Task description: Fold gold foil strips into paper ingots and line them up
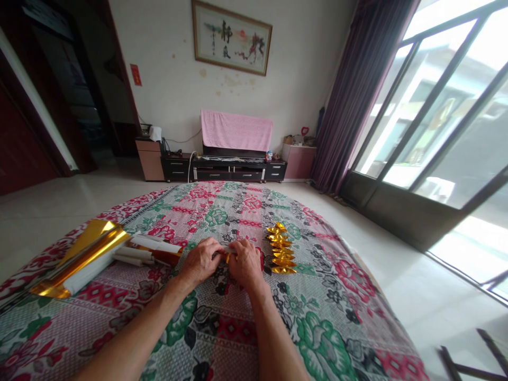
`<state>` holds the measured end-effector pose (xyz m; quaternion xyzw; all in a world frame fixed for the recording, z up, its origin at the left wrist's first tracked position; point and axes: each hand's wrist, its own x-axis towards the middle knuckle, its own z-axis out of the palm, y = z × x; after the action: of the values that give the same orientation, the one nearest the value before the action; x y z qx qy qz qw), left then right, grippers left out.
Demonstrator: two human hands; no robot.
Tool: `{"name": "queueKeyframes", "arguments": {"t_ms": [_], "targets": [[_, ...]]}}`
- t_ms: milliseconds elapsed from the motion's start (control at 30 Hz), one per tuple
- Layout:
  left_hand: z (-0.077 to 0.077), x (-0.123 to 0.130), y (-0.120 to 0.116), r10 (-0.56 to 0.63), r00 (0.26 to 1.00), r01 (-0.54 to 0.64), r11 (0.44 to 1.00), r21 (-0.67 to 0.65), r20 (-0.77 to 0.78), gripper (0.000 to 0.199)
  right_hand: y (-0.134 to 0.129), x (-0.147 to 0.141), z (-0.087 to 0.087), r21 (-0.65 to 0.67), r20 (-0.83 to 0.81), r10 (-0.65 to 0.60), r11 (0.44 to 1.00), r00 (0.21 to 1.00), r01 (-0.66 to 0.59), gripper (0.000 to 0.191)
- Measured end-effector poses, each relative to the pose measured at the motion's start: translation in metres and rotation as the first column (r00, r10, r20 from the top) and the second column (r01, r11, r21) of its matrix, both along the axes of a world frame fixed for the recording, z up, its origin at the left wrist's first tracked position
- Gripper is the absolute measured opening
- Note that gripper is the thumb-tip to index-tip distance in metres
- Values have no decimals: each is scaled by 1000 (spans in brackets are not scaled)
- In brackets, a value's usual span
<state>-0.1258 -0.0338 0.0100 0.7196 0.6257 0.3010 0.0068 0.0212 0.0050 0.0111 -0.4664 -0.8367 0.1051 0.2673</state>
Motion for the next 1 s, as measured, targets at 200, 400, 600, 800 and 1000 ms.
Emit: {"name": "queueKeyframes", "arguments": {"t_ms": [200, 400, 600, 800, 1000], "targets": [[1, 1, -1, -58, 998, 59, 998, -24, 21, 14, 3, 1, -2, 20, 15, -41, 999, 999, 40, 30], [-1, 1, 0, -77, 996, 79, 996, -36, 47, 13, 4, 1, 3, -23, -31, -24, 999, 999, 24, 29], [1, 2, 1, -95, 993, 96, 995, -4, 65, 12, 3, 2, 11, -151, -39, -9, 989, 999, 3, 21], [2, 3, 1, -98, 995, 98, 995, 8, 34, 13, 3, -1, 14, -192, -12, -65, 979, 998, 62, 27], [0, 1, 2, -187, 981, 184, 981, 61, 45, 22, 0, -9, 10, -180, -61, -181, 969, 982, 168, 31]]}}
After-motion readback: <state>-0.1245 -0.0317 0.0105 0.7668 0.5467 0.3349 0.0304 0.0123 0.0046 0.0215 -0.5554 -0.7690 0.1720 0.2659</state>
